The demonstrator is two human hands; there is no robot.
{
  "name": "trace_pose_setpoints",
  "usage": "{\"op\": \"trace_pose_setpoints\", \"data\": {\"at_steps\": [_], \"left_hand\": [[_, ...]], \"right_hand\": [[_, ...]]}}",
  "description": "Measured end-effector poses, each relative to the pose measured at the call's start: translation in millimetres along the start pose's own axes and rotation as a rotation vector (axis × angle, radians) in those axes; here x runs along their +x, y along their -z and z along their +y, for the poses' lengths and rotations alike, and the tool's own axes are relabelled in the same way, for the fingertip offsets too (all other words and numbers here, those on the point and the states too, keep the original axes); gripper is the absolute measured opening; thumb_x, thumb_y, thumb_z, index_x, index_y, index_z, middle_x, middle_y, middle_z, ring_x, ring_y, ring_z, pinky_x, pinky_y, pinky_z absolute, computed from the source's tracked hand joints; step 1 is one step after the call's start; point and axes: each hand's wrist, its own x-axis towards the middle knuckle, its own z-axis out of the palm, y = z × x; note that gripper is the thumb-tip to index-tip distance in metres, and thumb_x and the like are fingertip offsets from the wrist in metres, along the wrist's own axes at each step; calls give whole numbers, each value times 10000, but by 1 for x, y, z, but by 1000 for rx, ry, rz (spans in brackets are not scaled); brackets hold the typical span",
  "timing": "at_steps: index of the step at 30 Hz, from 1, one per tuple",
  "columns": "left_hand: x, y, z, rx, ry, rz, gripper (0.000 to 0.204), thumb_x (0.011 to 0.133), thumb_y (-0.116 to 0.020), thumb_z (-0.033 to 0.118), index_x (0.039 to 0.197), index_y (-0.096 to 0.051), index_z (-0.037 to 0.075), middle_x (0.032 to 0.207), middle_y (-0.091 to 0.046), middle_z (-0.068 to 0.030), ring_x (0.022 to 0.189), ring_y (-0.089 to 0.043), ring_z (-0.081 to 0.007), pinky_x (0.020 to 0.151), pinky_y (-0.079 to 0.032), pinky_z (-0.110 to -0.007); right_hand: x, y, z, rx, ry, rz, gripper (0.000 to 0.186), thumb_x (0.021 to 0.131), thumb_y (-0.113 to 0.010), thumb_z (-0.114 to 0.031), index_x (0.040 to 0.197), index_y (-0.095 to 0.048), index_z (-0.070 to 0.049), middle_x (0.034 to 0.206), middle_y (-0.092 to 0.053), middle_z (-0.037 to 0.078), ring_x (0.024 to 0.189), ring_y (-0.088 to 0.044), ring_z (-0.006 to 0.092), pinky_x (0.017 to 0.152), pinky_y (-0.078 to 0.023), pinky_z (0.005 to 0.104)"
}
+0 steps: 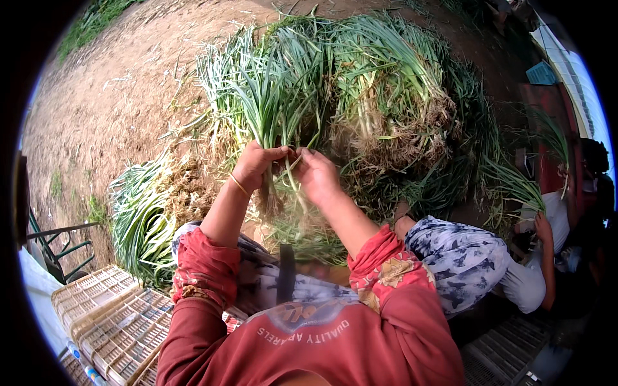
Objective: The person sits on the ground and sorts green onions by hand, separating individual stalks from a large pile and arranging them into smaller bundles. The person repeatedly picks up stalks, aligns them, and places them into a growing bundle.
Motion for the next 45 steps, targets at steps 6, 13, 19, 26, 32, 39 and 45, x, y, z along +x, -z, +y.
{"op": "trace_pose_setpoints", "data": {"at_steps": [6, 13, 19, 26, 32, 39, 45], "left_hand": [[7, 15, 4, -45, -41, 104, 37, 786, -611, 17, 815, -591, 28, 721, -622, -59, 542, -520, -101, 466, -375, -223], [11, 14, -1, -48, -66, 245, 50, 770, -620, -6, 796, -584, 18, 664, -581, -47, 512, -482, -115, 471, -387, -238], [6, 8, 7, -37, -24, 223, 70, 771, -617, -13, 822, -583, 23, 706, -592, -53, 559, -522, -130, 488, -401, -241], [-12, -12, 25, -338, 142, 102, 126, 829, -575, 49, 947, -531, 39, 770, -618, -112, 599, -579, -166, 503, -463, -272], [-33, 8, 42, -206, -2, 37, 131, 854, -580, 152, 839, -482, 64, 581, -454, -12, 417, -380, -94, 388, -326, -227], [-33, 34, 75, -132, -286, 292, 243, 819, -629, 161, 981, -563, -6, 557, -425, 10, 437, -385, -78, 402, -315, -213], [-19, 46, 53, -157, -20, 342, 130, 791, -651, 113, 825, -562, 26, 591, -514, -10, 453, -458, -82, 421, -376, -183]], "right_hand": [[-90, 12, -10, -65, -15, -102, 121, 906, -483, -142, 926, -538, -36, 885, -601, 108, 993, -577, 281, 896, -457, 436], [-192, 62, -40, -330, -175, 3, 145, 898, -508, -131, 957, -549, -5, 851, -614, 98, 923, -603, 266, 852, -466, 372], [-135, 36, -42, -1206, 183, -56, 563, 896, -511, -124, 1368, -230, -3, 1397, -272, 120, 1244, -355, 260, 960, -372, 322], [-52, 19, 6, -1074, 85, -137, 124, 870, -535, -71, 929, -583, 27, 810, -577, -7, 718, -511, 68, 719, -439, 223], [-18, 56, 37, -965, -251, 317, 161, 912, -405, -98, 937, -510, 20, 863, -568, 75, 723, -530, 125, 672, -467, 266], [50, 103, 57, -728, -55, 373, 324, 786, -482, 70, 1100, -426, 16, 1179, -486, 145, 1050, -519, 222, 855, -437, 322], [58, 88, 54, -481, -183, 363, 207, 877, -491, -82, 1057, -547, 6, 867, -630, 90, 785, -620, 185, 759, -494, 308]]}}
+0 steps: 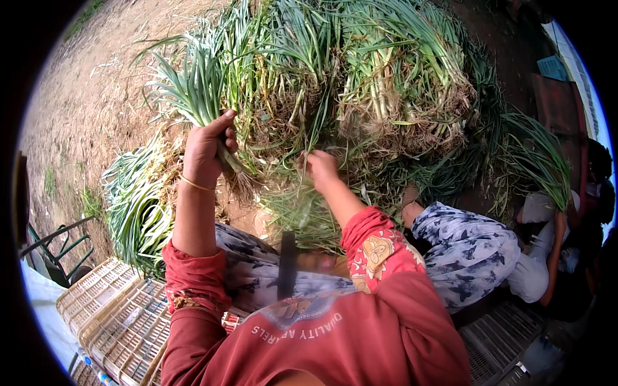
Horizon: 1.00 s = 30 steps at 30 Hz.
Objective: The person sits on the ground and sorts green onions by hand, separating individual stalks from a large pile and arranging them into smaller bundles. The person repeatedly picks up stalks, aligns them, and places them into a growing bundle.
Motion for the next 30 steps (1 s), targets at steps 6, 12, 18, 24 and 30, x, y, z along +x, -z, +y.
{"op": "trace_pose_setpoints", "data": {"at_steps": [6, 12, 18, 24, 30], "left_hand": [[2, -20, -52, 149, 42, -191, 138, 707, -663, -24, 810, -574, 0, 730, -624, -84, 588, -586, -157, 514, -452, -252], [-7, -42, -73, 408, -10, -232, 166, 658, -671, -77, 790, -596, -9, 688, -606, -59, 572, -570, -139, 523, -478, -264], [-1, -39, -60, 222, -51, -217, 121, 685, -678, -54, 768, -603, -7, 656, -606, -76, 526, -546, -145, 484, -429, -254], [2, -33, -42, 77, -103, -97, 116, 701, -689, -28, 744, -589, 13, 636, -587, -57, 493, -511, -132, 460, -401, -251], [4, -27, -32, 82, -85, -178, 107, 713, -690, 1, 761, -595, 11, 654, -600, -56, 492, -510, -122, 448, -392, -242]], "right_hand": [[-72, -15, -16, -287, 360, -121, 161, 853, -567, -126, 916, -617, 13, 787, -635, 55, 696, -604, 119, 665, -481, 221], [-95, -22, -25, -305, 516, -160, 90, 791, -550, -49, 803, -594, 29, 691, -586, 23, 609, -509, 67, 556, -401, 208], [-138, -1, -34, -356, 209, -272, 167, 788, -597, -81, 650, -581, 10, 596, -589, 71, 521, -552, 117, 501, -439, 228], [-187, 60, 1, -784, -47, -354, 135, 756, -593, -75, 673, -612, 30, 618, -617, 107, 532, -590, 158, 517, -468, 277], [-171, 78, -9, -1465, 620, -160, 364, 730, -481, 5, 1078, -580, -40, 1055, -574, 206, 948, -559, 356, 809, -453, 385]]}}
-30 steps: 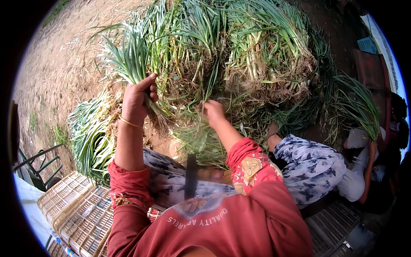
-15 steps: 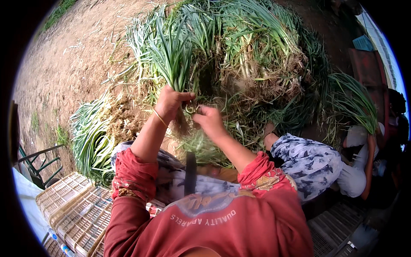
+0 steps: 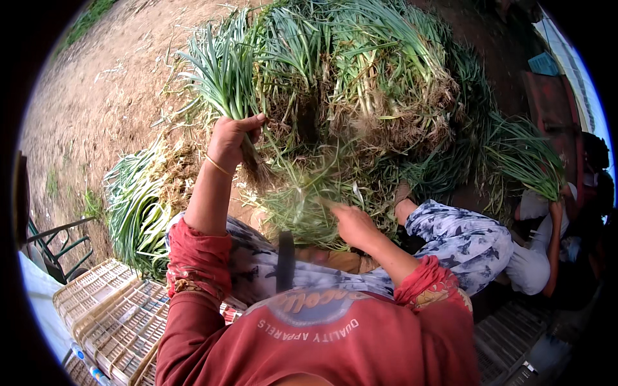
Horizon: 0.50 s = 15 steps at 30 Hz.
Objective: The person sits on the ground and sorts green onions by hand, separating individual stalks from a large pile and arranging them into smaller bundles. The person repeatedly picks up stalks, aligns them, and places them into a growing bundle.
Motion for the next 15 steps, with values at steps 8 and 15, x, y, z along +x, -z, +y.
{"op": "trace_pose_setpoints", "data": {"at_steps": [8, 15], "left_hand": [[-13, -7, -9, -229, 264, -25, 164, 829, -593, 94, 928, -554, -30, 770, -633, -106, 691, -631, -218, 615, -525, -318], [-13, 11, 45, -278, -248, 150, 106, 849, -585, 120, 860, -515, 42, 680, -523, -25, 492, -426, -82, 459, -376, -225]], "right_hand": [[86, 16, -68, 941, -64, -216, 232, 911, -501, -247, 924, -568, -26, 689, -529, -28, 558, -486, 46, 504, -406, 179], [196, 44, 5, 506, -168, 125, 378, 904, -498, -266, 1136, -527, 31, 993, -607, 106, 851, -586, 166, 722, -484, 286]]}}
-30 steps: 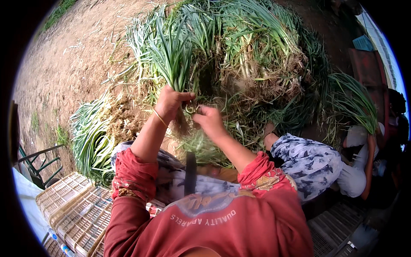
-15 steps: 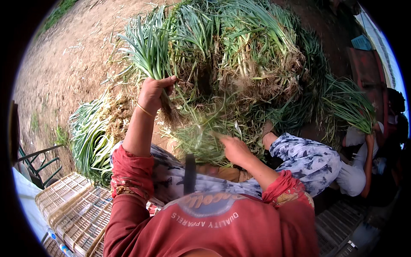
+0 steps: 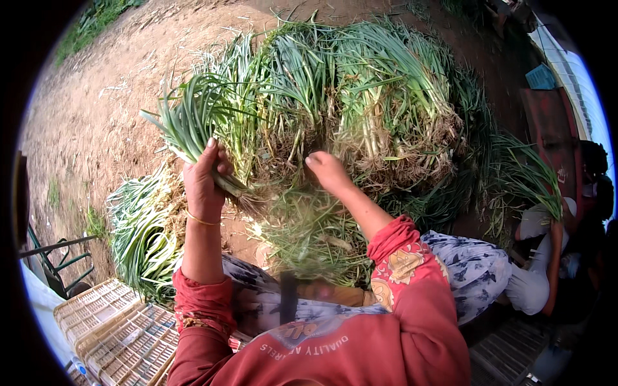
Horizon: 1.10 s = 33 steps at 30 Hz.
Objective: The person sits on the ground and sorts green onions by hand, separating individual stalks from a large pile and arranging them into smaller bundles. The person repeatedly picks up stalks, aligns them, and places them into a growing bundle.
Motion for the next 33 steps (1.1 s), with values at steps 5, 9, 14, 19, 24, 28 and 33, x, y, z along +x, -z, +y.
{"op": "trace_pose_setpoints", "data": {"at_steps": [5, 9, 14, 19, 24, 28, 33], "left_hand": [[19, 17, 9, -188, 13, 86, 223, 862, -570, 139, 1032, -509, 8, 714, -489, -8, 552, -426, -82, 493, -363, -221], [33, 30, -1, -280, 124, 143, 289, 879, -506, 100, 1146, -477, -7, 690, -435, 6, 539, -375, -74, 493, -321, -215], [44, 36, -5, -322, 194, 136, 283, 875, -519, 104, 1131, -487, -11, 683, -441, 4, 525, -358, -73, 486, -315, -215], [37, 24, -11, -128, 264, 105, 180, 827, -572, 51, 989, -498, 21, 744, -575, -78, 546, -496, -105, 471, -390, -221], [19, 9, -34, 76, 397, 4, 303, 794, -596, 10, 1060, -451, -4, 909, -624, -152, 676, -585, -150, 519, -436, -235], [1, 4, -50, 175, 507, -178, 185, 774, -623, 1, 945, -555, -16, 779, -639, -100, 650, -591, -149, 509, -443, -232], [-14, 4, -58, 199, 424, -210, 95, 744, -621, -56, 807, -578, 0, 688, -602, -67, 577, -576, -149, 499, -457, -253]], "right_hand": [[111, -3, 6, -7, -41, 272, 391, 874, -506, -243, 1145, -491, 38, 1110, -567, 195, 1027, -555, 288, 871, -430, 368], [137, -17, 2, -517, -178, 320, 309, 861, -520, -254, 980, -541, 30, 932, -612, 176, 872, -595, 293, 757, -452, 400], [123, 30, 18, 96, 91, 306, 184, 828, -572, -161, 856, -647, 4, 753, -638, 64, 626, -555, 152, 618, -424, 301], [40, 32, -7, 391, -161, 110, 188, 846, -575, -143, 940, -625, 11, 824, -649, 83, 713, -612, 131, 636, -475, 260], [-29, -4, -31, 654, -56, -39, 163, 847, -574, -112, 909, -625, 30, 817, -649, 94, 712, -617, 150, 681, -496, 270], [-66, -30, -33, 459, 53, -226, 138, 839, -596, -94, 879, -633, 32, 793, -636, 32, 711, -574, 86, 681, -457, 228], [-77, -32, -50, 618, 20, -287, 197, 903, -519, -229, 921, -583, -44, 683, -551, -17, 611, -499, 70, 587, -407, 210]]}}
